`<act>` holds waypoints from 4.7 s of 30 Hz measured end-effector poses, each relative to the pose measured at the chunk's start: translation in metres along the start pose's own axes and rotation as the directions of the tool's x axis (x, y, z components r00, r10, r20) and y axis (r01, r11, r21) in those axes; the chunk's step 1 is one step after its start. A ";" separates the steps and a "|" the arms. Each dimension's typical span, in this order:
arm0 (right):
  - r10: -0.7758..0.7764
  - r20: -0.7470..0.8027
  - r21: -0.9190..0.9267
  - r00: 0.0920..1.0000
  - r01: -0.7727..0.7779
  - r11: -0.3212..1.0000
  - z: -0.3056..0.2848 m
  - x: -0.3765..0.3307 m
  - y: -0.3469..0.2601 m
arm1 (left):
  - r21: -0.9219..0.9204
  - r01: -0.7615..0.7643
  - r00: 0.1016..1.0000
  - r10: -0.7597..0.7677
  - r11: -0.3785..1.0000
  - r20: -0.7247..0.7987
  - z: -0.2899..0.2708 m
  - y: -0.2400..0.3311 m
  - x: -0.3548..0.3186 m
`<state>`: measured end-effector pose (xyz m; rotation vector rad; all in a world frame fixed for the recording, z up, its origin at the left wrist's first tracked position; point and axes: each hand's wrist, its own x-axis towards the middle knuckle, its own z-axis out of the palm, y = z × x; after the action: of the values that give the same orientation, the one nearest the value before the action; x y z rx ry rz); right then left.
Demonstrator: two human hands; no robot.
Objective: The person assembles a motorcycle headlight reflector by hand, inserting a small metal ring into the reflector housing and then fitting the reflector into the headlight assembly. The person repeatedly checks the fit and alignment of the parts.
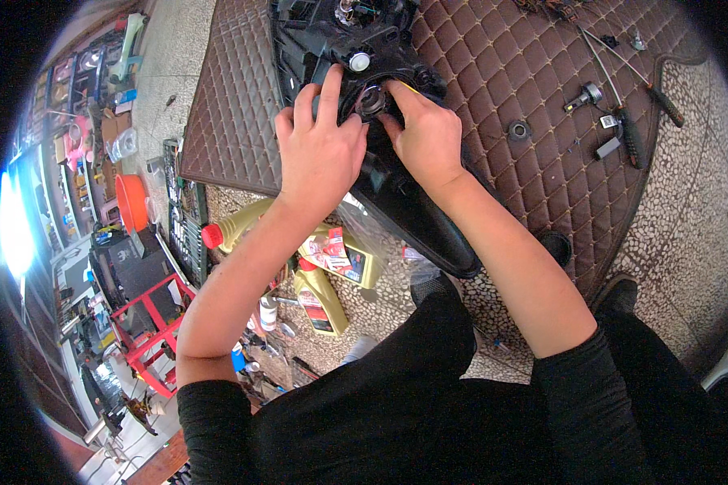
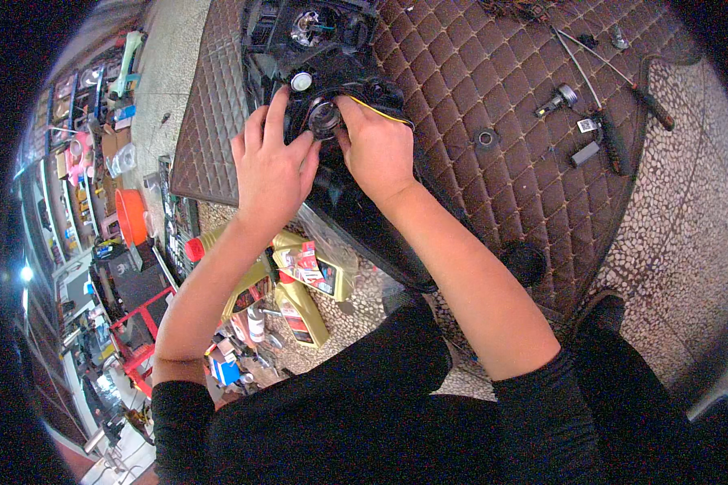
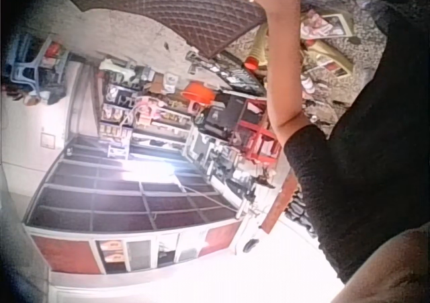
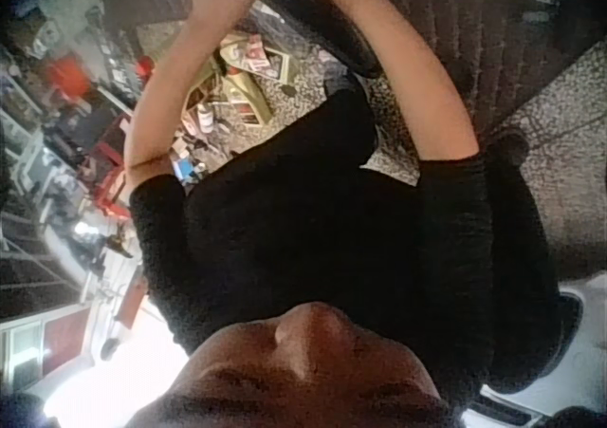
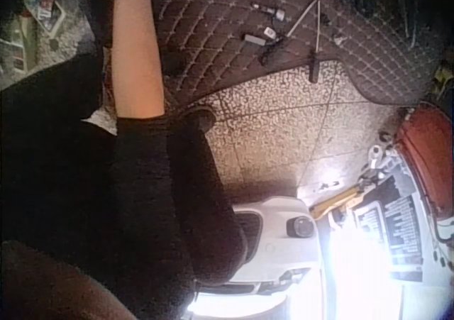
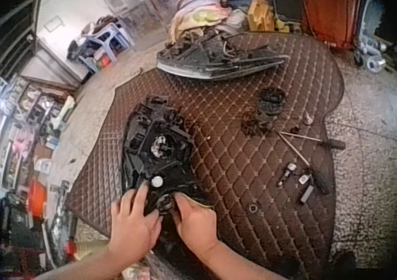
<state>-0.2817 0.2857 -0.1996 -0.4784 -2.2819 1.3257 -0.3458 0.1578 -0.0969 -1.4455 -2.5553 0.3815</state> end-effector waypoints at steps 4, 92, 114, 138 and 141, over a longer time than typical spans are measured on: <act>-0.015 -0.002 -0.014 1.000 0.015 1.000 -0.001 0.001 0.001 | -0.014 -0.007 1.000 0.006 1.000 -0.029 0.001 0.001 0.001; 0.489 -0.281 0.350 0.826 -0.386 0.854 -0.100 -0.042 -0.002 | -0.551 -0.365 0.929 0.333 0.750 -0.161 -0.016 0.037 0.058; 0.465 -0.365 0.200 0.807 -0.420 0.885 -0.158 -0.026 0.094 | -0.596 -0.314 0.861 0.486 0.739 0.148 0.058 0.132 0.131; 0.237 0.297 0.616 0.925 -0.375 0.692 -0.120 -0.037 -0.047 | -0.774 0.062 0.998 -0.043 0.631 0.045 -0.064 0.016 0.004; 0.229 0.504 0.724 0.833 -0.552 0.414 -0.128 -0.032 -0.044 | -0.793 0.041 0.999 -0.021 0.608 0.035 -0.072 0.014 0.005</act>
<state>-0.1883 0.3401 -0.1127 -0.4603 -1.3804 2.7375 -0.3172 0.1786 -0.0326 -1.5912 -2.8956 -0.9043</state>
